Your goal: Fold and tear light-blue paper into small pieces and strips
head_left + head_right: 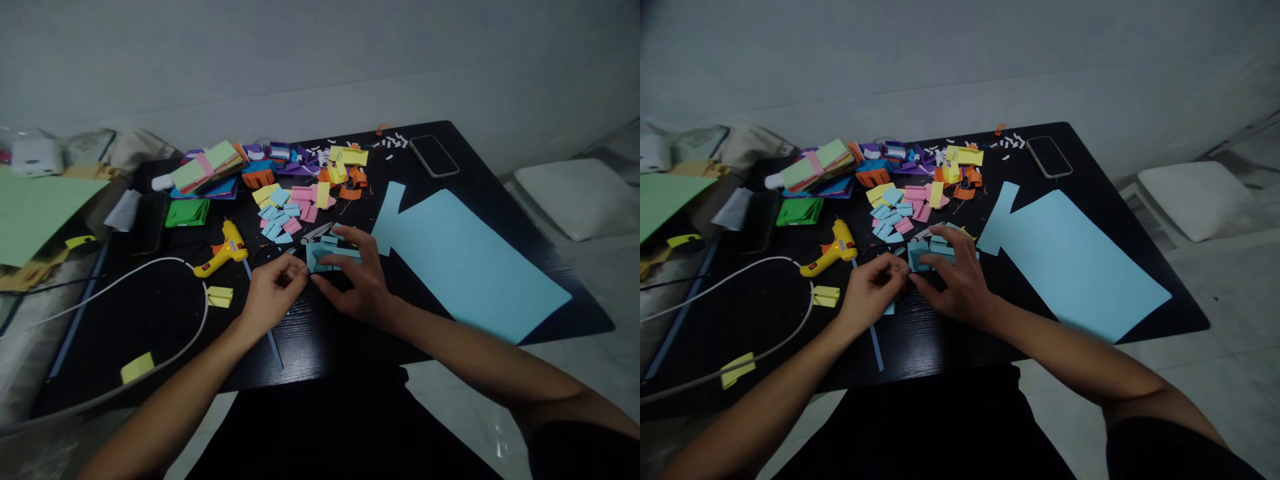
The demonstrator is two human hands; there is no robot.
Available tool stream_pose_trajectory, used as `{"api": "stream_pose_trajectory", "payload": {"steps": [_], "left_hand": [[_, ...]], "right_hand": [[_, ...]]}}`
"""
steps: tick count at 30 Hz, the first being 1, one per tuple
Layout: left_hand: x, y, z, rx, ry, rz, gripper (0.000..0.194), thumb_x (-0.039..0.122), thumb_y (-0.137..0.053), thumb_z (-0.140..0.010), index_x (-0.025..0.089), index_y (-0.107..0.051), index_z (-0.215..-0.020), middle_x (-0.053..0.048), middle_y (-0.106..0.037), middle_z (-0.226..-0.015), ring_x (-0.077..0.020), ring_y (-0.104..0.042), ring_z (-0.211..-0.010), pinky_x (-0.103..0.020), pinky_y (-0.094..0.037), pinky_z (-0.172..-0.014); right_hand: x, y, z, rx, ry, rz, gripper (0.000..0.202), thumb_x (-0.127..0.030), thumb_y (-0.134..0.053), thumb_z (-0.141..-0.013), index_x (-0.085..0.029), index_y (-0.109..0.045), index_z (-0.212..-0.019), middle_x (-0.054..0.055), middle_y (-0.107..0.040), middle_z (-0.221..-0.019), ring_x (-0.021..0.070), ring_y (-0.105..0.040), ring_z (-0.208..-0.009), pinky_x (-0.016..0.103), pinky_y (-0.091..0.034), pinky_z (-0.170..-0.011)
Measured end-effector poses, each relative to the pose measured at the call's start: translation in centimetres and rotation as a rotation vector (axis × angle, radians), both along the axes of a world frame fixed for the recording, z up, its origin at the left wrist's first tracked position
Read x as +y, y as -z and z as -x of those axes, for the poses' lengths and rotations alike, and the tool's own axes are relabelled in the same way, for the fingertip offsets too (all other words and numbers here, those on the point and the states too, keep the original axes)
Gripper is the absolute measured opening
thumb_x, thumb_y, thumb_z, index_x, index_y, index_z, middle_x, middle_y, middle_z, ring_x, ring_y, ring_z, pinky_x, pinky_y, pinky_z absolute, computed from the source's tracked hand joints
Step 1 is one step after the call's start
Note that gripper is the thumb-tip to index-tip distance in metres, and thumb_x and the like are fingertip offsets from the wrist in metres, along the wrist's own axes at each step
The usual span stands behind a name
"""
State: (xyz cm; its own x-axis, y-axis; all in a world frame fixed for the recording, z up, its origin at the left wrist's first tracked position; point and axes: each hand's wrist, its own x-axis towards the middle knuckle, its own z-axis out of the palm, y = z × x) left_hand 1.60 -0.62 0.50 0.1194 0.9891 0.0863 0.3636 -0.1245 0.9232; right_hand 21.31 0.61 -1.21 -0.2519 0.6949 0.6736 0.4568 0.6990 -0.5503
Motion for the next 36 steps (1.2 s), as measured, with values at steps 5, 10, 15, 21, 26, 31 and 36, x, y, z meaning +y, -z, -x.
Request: {"api": "stream_pose_trajectory", "payload": {"steps": [5, 10, 15, 21, 26, 31, 36], "left_hand": [[-0.32, -0.14, -0.18, 0.075, 0.033, -0.128, 0.013, 0.025, -0.064, -0.090, 0.019, -0.066, -0.078, 0.003, -0.058, -0.063, -0.0104, -0.053, -0.056, -0.022, -0.043, -0.055], [-0.24, 0.17, -0.07, 0.046, 0.034, -0.088, 0.012, 0.027, -0.064, -0.092, 0.019, -0.068, -0.084, 0.002, -0.062, -0.064, -0.0110, -0.057, -0.056, -0.022, -0.046, -0.054], [-0.26, 0.44, 0.03, -0.044, 0.051, 0.022, 0.014, 0.030, -0.064, -0.094, 0.018, -0.070, -0.089, 0.000, -0.068, -0.067, -0.0125, -0.064, -0.058, -0.023, -0.053, -0.056], [-0.08, 0.16, -0.24, -0.233, 0.049, 0.138, 0.014, 0.029, -0.070, -0.089, 0.016, -0.073, -0.089, -0.002, -0.072, -0.065, -0.0136, -0.069, -0.056, -0.024, -0.059, -0.054], [-0.05, 0.00, -0.33, -0.306, 0.036, 0.189, 0.013, 0.027, -0.072, -0.087, 0.015, -0.075, -0.086, -0.004, -0.075, -0.068, -0.0156, -0.073, -0.060, -0.025, -0.063, -0.055], [-0.07, 0.05, -0.30, -0.323, 0.030, 0.205, 0.012, 0.027, -0.073, -0.087, 0.015, -0.075, -0.086, -0.004, -0.077, -0.069, -0.0163, -0.076, -0.063, -0.027, -0.066, -0.061], [-0.06, 0.22, -0.25, -0.334, 0.016, 0.225, 0.016, 0.030, -0.074, -0.087, 0.014, -0.075, -0.087, -0.005, -0.077, -0.068, -0.0176, -0.076, -0.061, -0.029, -0.067, -0.062]], "right_hand": [[0.26, 0.29, 0.16, -0.038, -0.013, 0.024, 0.013, -0.019, -0.073, -0.088, -0.027, -0.069, -0.098, 0.011, -0.058, -0.142, 0.0358, -0.056, -0.134, 0.063, -0.048, -0.110], [0.06, 0.23, 0.25, 0.000, -0.069, 0.044, 0.009, -0.016, -0.069, -0.091, -0.024, -0.069, -0.095, 0.014, -0.062, -0.139, 0.0324, -0.060, -0.130, 0.057, -0.053, -0.107], [-0.08, 0.36, 0.39, 0.025, -0.090, 0.122, 0.008, -0.017, -0.067, -0.094, -0.024, -0.070, -0.095, 0.014, -0.063, -0.137, 0.0302, -0.062, -0.129, 0.054, -0.057, -0.105], [-0.07, 0.76, 0.49, 0.060, -0.086, 0.128, 0.009, -0.017, -0.068, -0.094, -0.025, -0.070, -0.095, 0.012, -0.065, -0.135, 0.0295, -0.064, -0.126, 0.054, -0.060, -0.102], [-0.12, 0.78, 0.49, 0.062, -0.074, 0.106, 0.008, -0.016, -0.069, -0.093, -0.023, -0.070, -0.095, 0.014, -0.064, -0.135, 0.0299, -0.065, -0.125, 0.053, -0.060, -0.101], [-0.08, 0.77, 0.38, 0.046, -0.072, 0.110, 0.009, -0.016, -0.069, -0.093, -0.025, -0.071, -0.096, 0.013, -0.064, -0.136, 0.0304, -0.064, -0.127, 0.055, -0.059, -0.102], [0.15, 0.82, 0.17, -0.005, -0.075, 0.037, 0.009, -0.016, -0.068, -0.094, -0.024, -0.072, -0.095, 0.013, -0.064, -0.134, 0.0306, -0.063, -0.127, 0.054, -0.058, -0.102]]}}
